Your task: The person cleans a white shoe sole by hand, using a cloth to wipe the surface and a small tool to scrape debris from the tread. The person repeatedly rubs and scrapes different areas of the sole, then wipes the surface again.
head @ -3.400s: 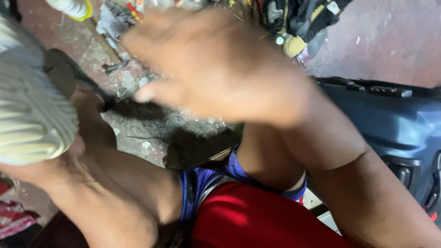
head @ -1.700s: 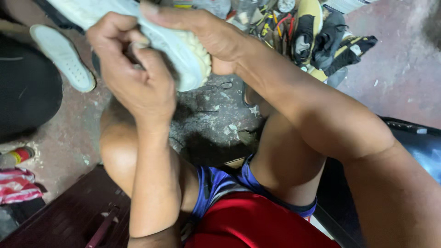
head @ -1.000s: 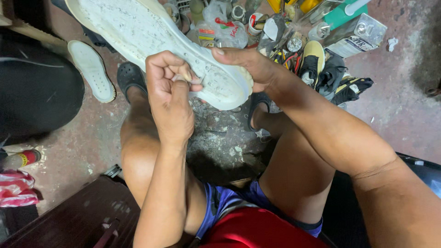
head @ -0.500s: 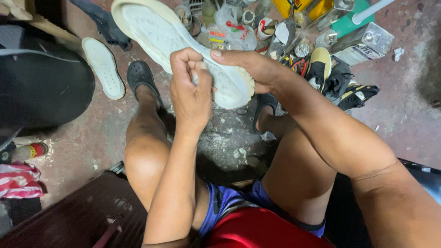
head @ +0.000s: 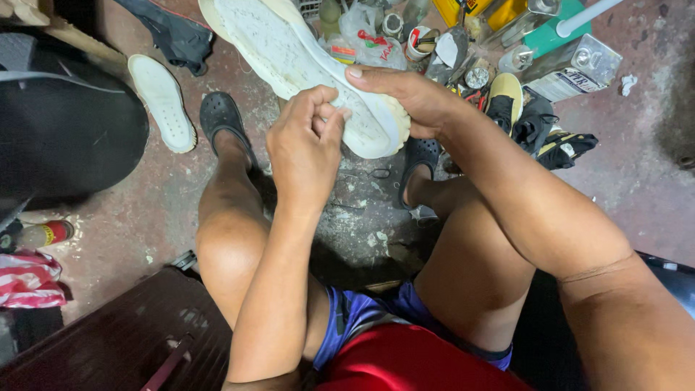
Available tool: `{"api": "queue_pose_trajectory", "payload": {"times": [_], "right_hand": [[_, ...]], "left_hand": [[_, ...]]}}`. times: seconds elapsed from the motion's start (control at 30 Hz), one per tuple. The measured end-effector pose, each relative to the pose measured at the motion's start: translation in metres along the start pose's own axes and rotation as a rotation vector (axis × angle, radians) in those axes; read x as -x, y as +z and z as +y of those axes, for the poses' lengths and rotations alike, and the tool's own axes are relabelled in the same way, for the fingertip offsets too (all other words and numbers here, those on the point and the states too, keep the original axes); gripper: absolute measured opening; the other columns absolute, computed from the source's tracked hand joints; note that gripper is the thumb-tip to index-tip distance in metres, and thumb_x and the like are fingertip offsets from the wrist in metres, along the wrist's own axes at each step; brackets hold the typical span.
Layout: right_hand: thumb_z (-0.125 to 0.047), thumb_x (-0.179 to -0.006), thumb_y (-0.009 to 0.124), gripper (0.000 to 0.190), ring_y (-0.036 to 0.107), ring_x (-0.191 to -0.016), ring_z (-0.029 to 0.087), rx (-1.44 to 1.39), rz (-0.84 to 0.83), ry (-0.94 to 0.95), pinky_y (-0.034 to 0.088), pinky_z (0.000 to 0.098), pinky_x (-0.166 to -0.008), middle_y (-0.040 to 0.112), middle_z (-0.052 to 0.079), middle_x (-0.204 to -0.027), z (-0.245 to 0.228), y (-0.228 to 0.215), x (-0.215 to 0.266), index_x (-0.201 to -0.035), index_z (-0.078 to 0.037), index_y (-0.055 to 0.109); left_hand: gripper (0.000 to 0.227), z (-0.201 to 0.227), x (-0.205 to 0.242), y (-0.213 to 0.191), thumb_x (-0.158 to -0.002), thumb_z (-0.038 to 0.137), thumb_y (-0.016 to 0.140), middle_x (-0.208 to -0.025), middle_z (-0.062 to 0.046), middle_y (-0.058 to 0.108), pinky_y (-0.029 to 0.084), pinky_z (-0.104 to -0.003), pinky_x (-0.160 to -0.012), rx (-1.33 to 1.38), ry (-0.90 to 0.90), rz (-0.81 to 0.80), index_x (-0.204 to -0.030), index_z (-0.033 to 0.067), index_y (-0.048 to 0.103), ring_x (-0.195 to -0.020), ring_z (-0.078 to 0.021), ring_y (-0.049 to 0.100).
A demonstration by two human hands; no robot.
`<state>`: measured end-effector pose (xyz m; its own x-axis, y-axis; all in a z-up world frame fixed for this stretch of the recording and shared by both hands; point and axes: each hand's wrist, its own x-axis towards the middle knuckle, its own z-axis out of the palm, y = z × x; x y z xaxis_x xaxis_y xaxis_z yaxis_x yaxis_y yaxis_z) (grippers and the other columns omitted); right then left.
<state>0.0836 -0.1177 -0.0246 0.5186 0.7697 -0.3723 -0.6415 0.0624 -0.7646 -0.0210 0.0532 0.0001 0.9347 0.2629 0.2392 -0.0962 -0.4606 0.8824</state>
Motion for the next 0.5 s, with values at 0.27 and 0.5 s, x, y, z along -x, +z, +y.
{"api": "queue_pose_trajectory", "payload": {"times": [0.27,0.5], "right_hand": [[-0.043,-0.1,0.061,0.067,0.068,-0.121,0.022,-0.099,-0.016,0.016,0.055,0.0394,-0.107,0.065,0.016,-0.139,-0.003,-0.007,-0.001,-0.15,0.002,0.049],[-0.045,-0.106,0.056,0.066,0.075,-0.096,0.03,-0.21,-0.173,0.005,0.065,0.0495,-0.079,0.069,0.023,-0.124,-0.005,-0.013,0.012,-0.147,0.007,0.051]], "left_hand": [[0.016,0.008,0.001,0.004,-0.096,-0.001,0.072,-0.103,-0.015,0.061,0.049,-0.047,-0.089,-0.235,0.317,0.062,-0.11,0.0035,0.064,-0.1,-0.0374,0.062],[0.019,0.024,0.008,0.0,-0.1,-0.007,0.067,-0.115,-0.014,0.063,0.051,-0.043,-0.086,-0.203,0.434,0.09,-0.113,0.0024,0.057,-0.104,-0.0357,0.061]]}}
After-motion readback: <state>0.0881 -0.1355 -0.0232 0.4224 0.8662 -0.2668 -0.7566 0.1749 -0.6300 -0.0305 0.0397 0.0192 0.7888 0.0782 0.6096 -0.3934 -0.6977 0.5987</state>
